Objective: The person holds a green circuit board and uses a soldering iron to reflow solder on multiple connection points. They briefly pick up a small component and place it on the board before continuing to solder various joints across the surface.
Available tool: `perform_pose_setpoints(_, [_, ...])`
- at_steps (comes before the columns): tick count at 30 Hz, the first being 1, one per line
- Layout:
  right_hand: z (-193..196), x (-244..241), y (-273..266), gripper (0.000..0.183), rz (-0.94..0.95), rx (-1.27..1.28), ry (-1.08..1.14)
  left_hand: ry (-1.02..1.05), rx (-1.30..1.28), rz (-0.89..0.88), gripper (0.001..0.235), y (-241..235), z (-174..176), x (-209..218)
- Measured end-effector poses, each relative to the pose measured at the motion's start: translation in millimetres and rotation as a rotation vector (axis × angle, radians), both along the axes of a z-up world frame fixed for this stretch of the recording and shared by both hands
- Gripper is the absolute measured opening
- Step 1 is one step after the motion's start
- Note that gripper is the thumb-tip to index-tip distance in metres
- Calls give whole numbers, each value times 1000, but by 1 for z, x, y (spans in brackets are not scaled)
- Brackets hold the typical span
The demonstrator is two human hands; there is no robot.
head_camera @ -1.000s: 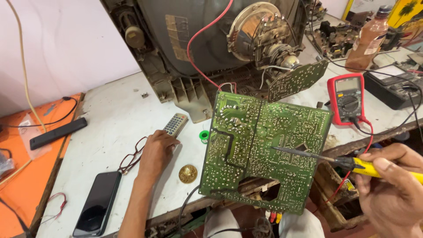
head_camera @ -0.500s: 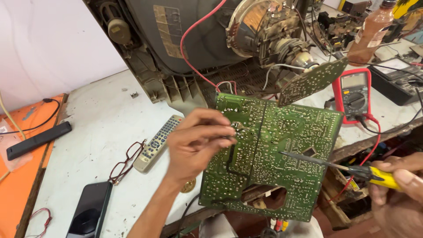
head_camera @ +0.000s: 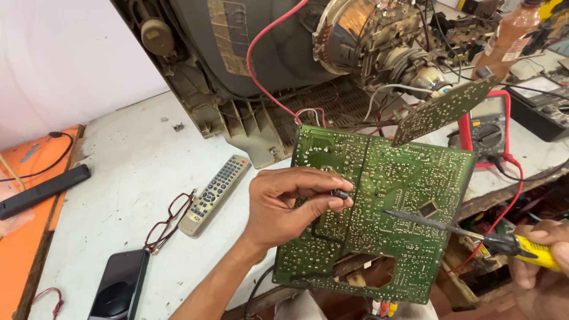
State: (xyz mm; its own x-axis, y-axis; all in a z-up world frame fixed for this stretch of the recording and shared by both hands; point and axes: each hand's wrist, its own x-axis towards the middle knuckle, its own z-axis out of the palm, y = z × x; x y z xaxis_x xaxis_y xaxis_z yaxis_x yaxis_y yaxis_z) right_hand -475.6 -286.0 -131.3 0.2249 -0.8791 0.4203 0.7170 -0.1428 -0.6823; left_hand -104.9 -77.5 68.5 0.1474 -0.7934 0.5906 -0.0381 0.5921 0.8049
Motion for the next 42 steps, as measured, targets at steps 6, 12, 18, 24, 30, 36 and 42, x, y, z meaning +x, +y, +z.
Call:
perform_pose_setpoints(6, [3, 4, 4, 26, 19, -26, -29, -160, 28, 100, 22, 7, 5, -1])
perform_pose_setpoints(12, [2, 4, 5, 25, -34, -28, 49, -161, 11, 32, 19, 6, 4, -1])
perform_pose_setpoints(18, [14, 5, 17, 28, 20, -26, 77, -247, 43, 70, 20, 8, 1, 4])
perform_pose_setpoints(24, [27, 9, 22, 25, -2, -33, 137, -73, 54, -27, 20, 4, -4, 0])
perform_pose_setpoints(30, [21, 9, 17, 28, -8, -14, 109, -314, -51, 124, 18, 4, -5, 3])
perform_pose_setpoints(36, [17, 6, 17, 25, 0, 9, 130, -80, 115, 96, 18, 4, -8, -1])
perform_pose_setpoints(42, [22, 7, 16, 26, -16, -7, 164, -329, -68, 176, 21, 7, -4, 4])
